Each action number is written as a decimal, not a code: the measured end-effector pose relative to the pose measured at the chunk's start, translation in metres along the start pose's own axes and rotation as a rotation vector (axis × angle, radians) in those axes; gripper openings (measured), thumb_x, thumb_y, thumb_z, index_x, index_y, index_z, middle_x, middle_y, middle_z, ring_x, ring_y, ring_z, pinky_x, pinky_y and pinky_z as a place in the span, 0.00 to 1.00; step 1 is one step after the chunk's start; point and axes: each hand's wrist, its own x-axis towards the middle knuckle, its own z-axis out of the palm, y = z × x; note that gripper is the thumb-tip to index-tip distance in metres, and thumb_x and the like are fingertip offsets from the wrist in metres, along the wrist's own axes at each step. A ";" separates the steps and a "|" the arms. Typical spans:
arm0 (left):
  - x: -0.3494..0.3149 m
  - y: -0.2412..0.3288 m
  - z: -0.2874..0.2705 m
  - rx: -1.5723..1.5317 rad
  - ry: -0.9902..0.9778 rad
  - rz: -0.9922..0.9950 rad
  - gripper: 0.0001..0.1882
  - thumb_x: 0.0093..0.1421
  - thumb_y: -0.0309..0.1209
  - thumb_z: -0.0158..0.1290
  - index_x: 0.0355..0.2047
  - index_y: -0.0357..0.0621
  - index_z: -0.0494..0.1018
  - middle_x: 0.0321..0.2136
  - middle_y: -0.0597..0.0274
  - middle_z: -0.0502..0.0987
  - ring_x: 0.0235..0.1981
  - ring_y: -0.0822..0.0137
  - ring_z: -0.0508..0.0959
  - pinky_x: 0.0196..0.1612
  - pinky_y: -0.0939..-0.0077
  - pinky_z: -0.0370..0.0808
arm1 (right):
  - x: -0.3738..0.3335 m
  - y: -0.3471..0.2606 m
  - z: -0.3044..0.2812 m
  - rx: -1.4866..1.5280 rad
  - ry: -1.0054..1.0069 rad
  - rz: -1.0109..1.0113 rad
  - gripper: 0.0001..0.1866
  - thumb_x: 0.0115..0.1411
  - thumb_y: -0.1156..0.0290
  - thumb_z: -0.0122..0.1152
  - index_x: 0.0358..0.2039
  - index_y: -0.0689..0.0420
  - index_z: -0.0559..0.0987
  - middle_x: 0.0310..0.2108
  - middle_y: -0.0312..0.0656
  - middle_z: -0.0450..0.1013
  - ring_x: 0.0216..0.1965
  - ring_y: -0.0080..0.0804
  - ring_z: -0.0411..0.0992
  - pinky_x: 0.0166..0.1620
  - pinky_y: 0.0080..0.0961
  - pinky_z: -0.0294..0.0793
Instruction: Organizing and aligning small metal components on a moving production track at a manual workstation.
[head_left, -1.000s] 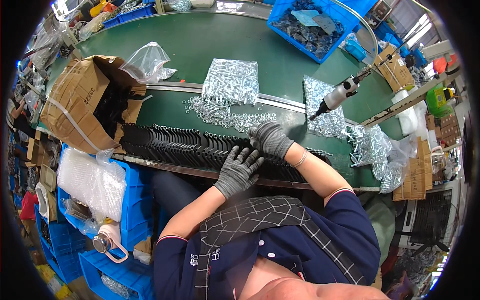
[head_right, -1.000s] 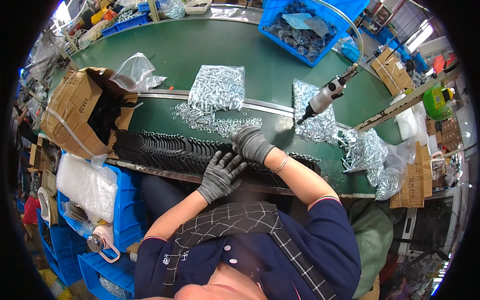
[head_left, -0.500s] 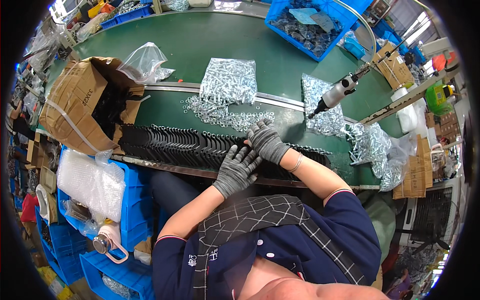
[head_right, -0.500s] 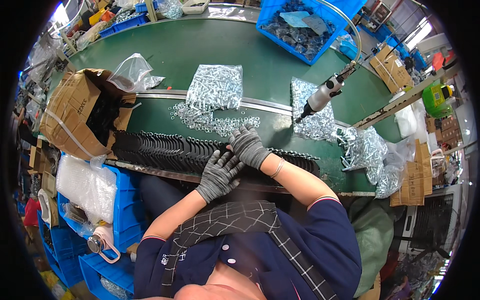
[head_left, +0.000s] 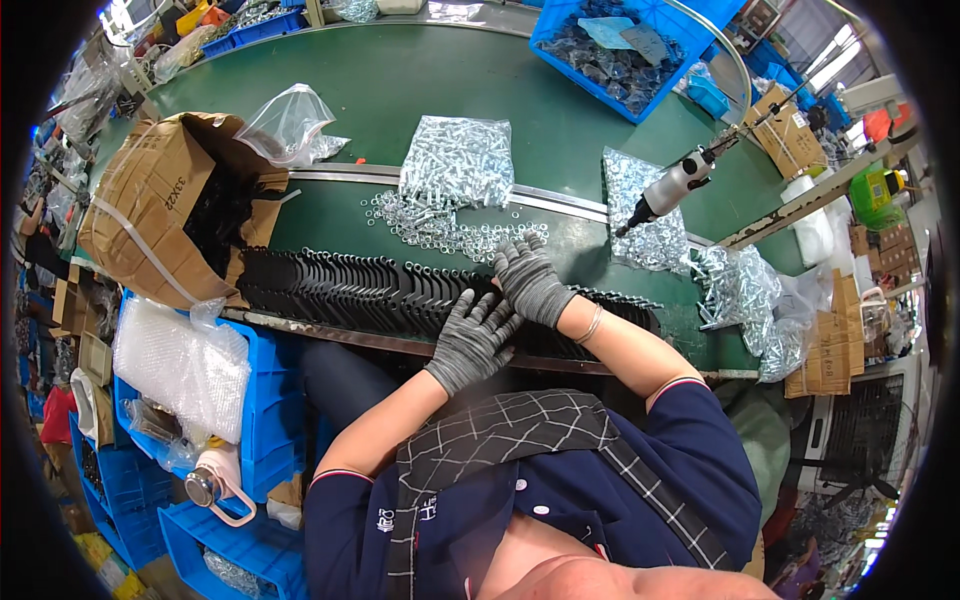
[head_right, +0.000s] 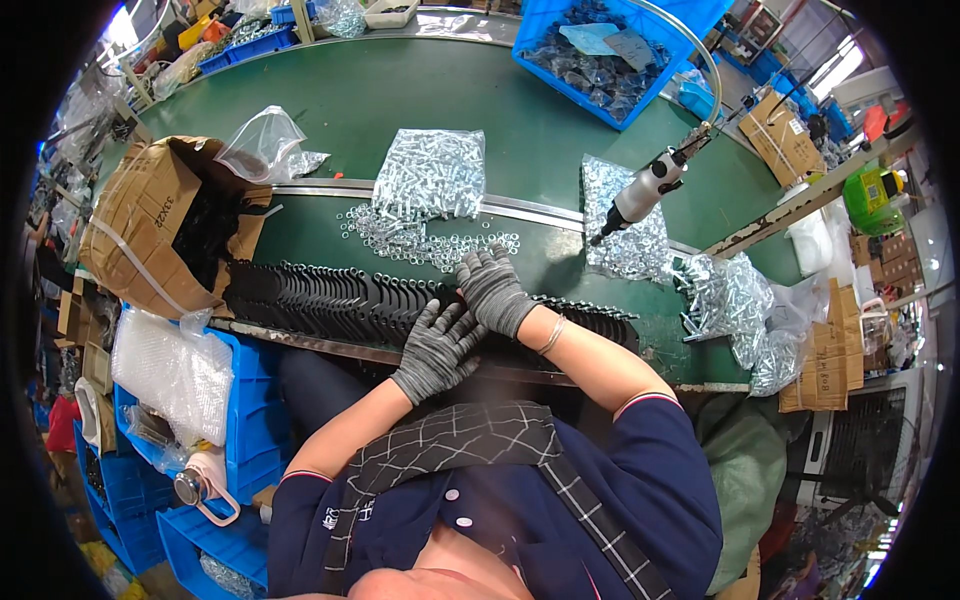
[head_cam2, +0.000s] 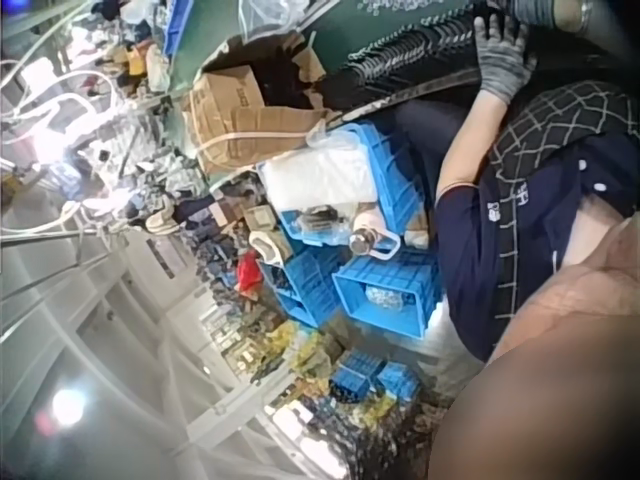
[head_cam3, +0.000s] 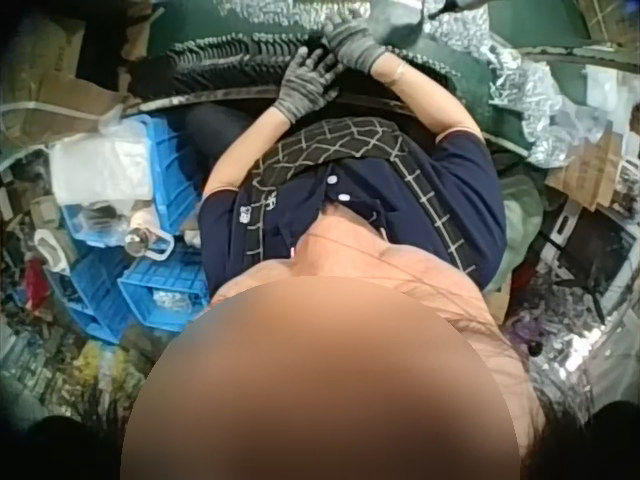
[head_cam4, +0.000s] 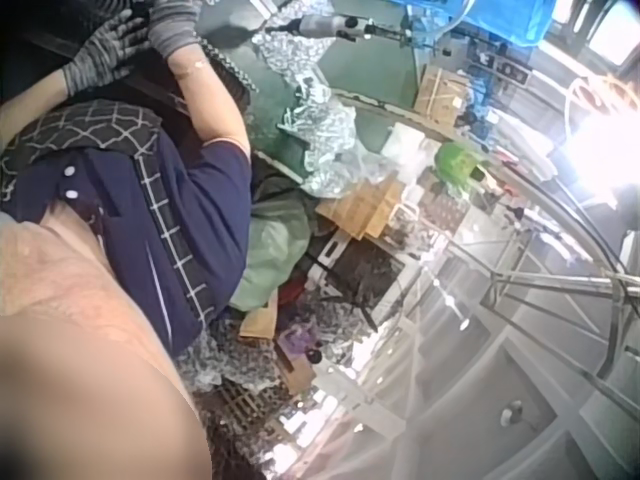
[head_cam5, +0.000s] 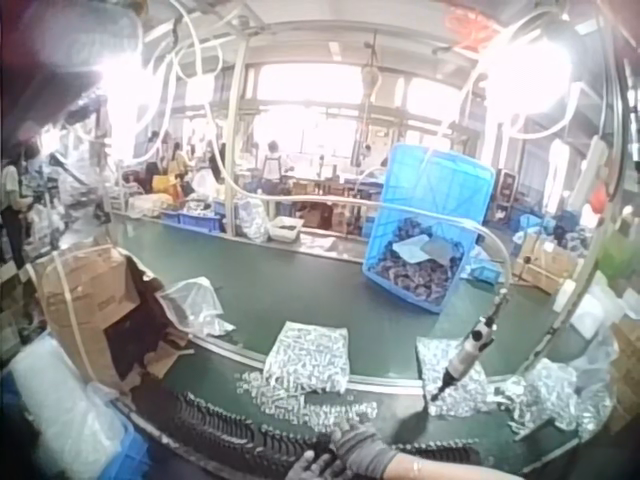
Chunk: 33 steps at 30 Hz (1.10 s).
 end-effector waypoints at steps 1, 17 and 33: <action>0.000 0.000 0.000 0.001 -0.001 -0.005 0.31 0.53 0.49 0.55 0.57 0.54 0.72 0.56 0.59 0.73 0.61 0.53 0.68 0.68 0.45 0.51 | 0.001 -0.001 0.000 0.000 -0.006 -0.003 0.23 0.62 0.55 0.53 0.49 0.59 0.76 0.55 0.48 0.70 0.60 0.44 0.65 0.67 0.54 0.49; 0.000 0.000 0.001 -0.012 -0.004 0.002 0.31 0.53 0.49 0.56 0.57 0.53 0.72 0.56 0.59 0.73 0.62 0.53 0.67 0.68 0.45 0.50 | -0.004 0.003 0.010 -0.008 0.092 -0.047 0.22 0.63 0.56 0.52 0.49 0.59 0.77 0.58 0.48 0.68 0.64 0.43 0.61 0.68 0.55 0.46; 0.001 0.003 -0.005 0.011 0.021 -0.023 0.32 0.52 0.49 0.56 0.58 0.54 0.71 0.58 0.53 0.70 0.60 0.51 0.68 0.68 0.47 0.52 | 0.099 0.030 -0.002 0.219 -0.091 -0.072 0.14 0.60 0.67 0.54 0.46 0.43 0.80 0.47 0.43 0.74 0.52 0.40 0.73 0.57 0.42 0.68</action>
